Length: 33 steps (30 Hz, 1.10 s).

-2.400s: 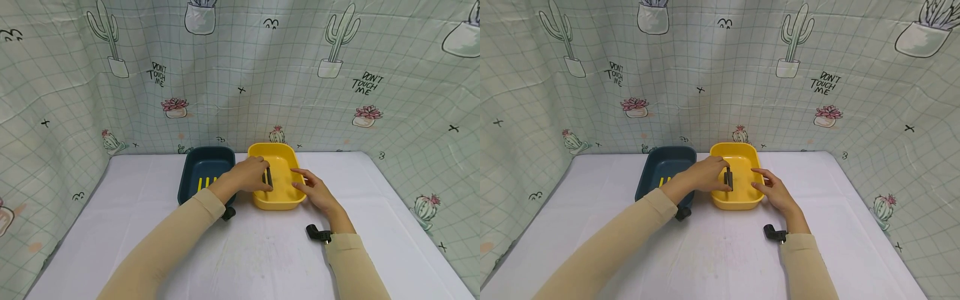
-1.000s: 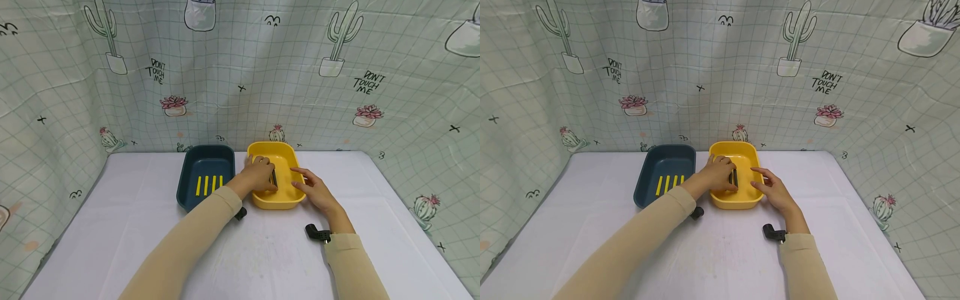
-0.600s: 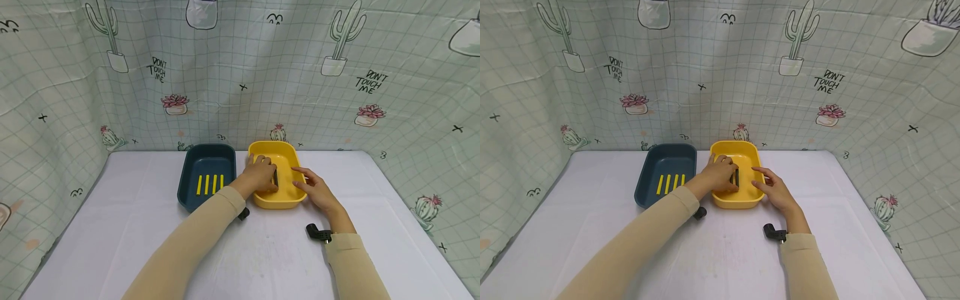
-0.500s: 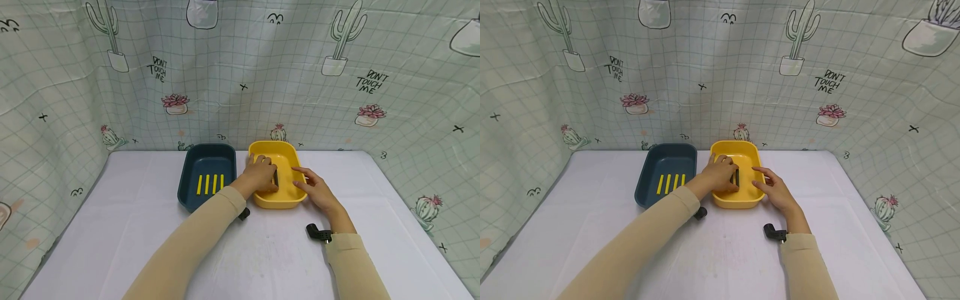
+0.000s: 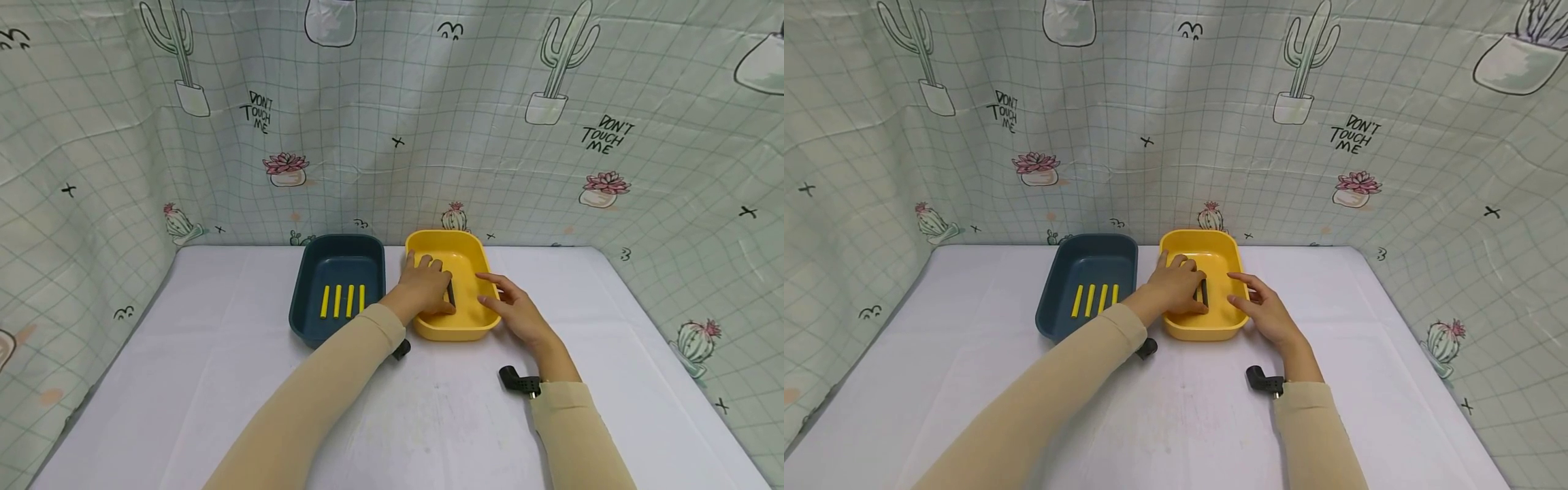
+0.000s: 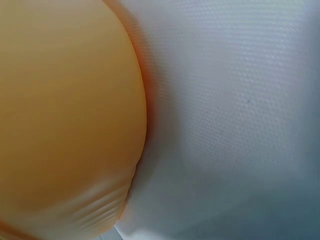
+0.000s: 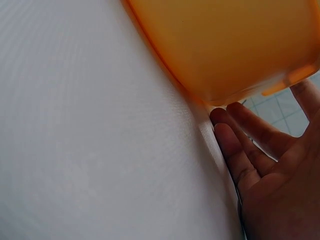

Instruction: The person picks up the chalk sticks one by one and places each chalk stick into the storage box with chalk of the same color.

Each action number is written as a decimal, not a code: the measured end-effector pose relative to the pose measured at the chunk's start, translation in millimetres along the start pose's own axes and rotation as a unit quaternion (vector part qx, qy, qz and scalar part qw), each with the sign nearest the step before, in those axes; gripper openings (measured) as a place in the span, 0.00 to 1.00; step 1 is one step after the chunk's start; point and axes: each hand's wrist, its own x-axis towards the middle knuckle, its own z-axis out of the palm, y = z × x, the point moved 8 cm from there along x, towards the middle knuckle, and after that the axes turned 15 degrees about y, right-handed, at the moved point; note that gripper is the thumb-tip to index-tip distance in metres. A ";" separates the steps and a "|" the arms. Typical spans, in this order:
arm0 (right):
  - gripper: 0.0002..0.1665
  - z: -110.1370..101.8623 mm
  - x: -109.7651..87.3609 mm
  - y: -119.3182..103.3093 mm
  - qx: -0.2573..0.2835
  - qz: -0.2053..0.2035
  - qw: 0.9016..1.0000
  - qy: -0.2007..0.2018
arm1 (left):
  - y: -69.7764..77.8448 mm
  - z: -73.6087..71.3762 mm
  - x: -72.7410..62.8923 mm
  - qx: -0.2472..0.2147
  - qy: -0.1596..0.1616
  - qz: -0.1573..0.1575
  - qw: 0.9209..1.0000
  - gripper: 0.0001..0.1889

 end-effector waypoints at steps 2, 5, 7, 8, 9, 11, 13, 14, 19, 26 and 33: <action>0.33 0.1 -0.1 -0.2 -0.002 -0.001 1.000 0.000 | -0.1 -0.1 -0.1 -0.001 0.000 -0.001 1.000 0.40; 0.33 0.0 -0.3 -0.8 -0.003 -0.001 1.000 0.001 | -0.4 -0.2 0.3 -0.004 0.001 -0.002 1.000 0.40; 0.33 -0.1 -0.4 -1.2 -0.003 -0.002 1.000 0.001 | -0.7 0.1 1.0 -0.005 0.002 -0.003 1.000 0.40; 0.33 -0.1 -0.5 -1.4 -0.003 -0.002 1.000 0.002 | -0.9 0.5 1.2 -0.005 0.002 -0.004 1.000 0.40; 0.33 -0.1 -0.7 -1.3 -0.004 -0.001 1.000 0.002 | -1.1 0.8 1.3 -0.005 0.002 -0.005 1.000 0.41; 0.33 0.1 -1.0 -1.3 -0.005 -0.002 1.000 0.003 | -1.5 1.9 1.7 -0.006 0.002 -0.006 1.000 0.41; 0.34 0.3 -1.5 -1.4 -0.007 -0.002 1.000 0.003 | -1.9 2.2 1.8 -0.010 0.004 -0.007 1.000 0.41; 0.34 0.3 -1.8 -1.4 -0.007 -0.002 1.000 0.003 | -2.0 2.2 1.7 -0.013 0.005 -0.008 1.000 0.41; 0.34 -0.1 -2.8 -2.0 -0.009 0.003 1.000 0.002 | -4.2 -1.5 1.3 -0.044 0.019 -0.011 0.999 0.40; 0.35 -3.3 -2.3 -4.2 -0.035 -0.009 0.999 0.017 | -15.4 -17.2 -2.5 -0.062 0.047 -0.015 0.997 0.38; 0.36 -9.4 -4.6 -13.8 -0.048 -0.022 0.998 0.031 | -31.2 -38.3 -14.4 -0.088 0.046 -0.028 0.995 0.39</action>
